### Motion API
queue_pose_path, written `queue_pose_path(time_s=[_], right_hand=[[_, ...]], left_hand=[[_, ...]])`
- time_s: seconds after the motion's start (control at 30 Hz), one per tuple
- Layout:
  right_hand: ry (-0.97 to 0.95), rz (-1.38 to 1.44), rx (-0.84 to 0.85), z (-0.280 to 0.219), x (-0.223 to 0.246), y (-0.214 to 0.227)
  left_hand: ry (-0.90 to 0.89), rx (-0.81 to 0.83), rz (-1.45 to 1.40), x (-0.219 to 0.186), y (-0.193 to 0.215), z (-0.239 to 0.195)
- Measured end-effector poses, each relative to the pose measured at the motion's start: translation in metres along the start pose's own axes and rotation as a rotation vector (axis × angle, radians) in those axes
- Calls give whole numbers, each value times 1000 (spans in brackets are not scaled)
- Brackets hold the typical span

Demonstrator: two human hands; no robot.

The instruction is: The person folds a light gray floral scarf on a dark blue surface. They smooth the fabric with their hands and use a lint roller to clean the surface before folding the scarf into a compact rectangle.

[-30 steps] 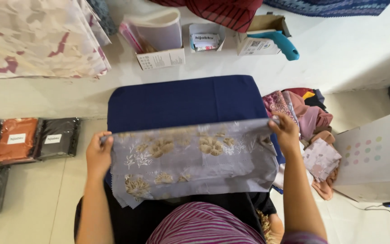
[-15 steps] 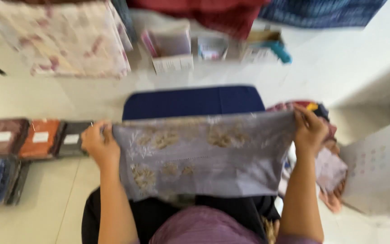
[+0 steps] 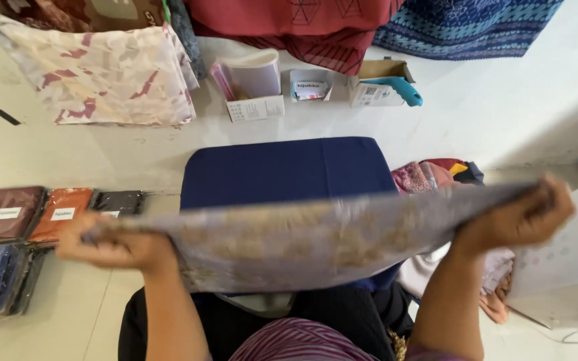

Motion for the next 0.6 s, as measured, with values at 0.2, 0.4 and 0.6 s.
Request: queue_pose_path(time_s=[0.2, 0.4, 0.6], right_hand=[[108, -16, 196, 5, -20, -94], [112, -418, 461, -89, -78, -204], [1, -577, 773, -175, -147, -293]], left_hand=[[-27, 149, 247, 60, -64, -1], [127, 333, 345, 169, -134, -85], [302, 578, 504, 248, -189, -146]])
Point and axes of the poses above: each hand's wrist, its own z-axis towards the middle knuckle, its own y-axis out of the back of the hand, x = y × z, the point moved 5 cm from there along z, towards the middle knuckle, and after that the axes turned 14 degrees about x, right-handed, at the moved point
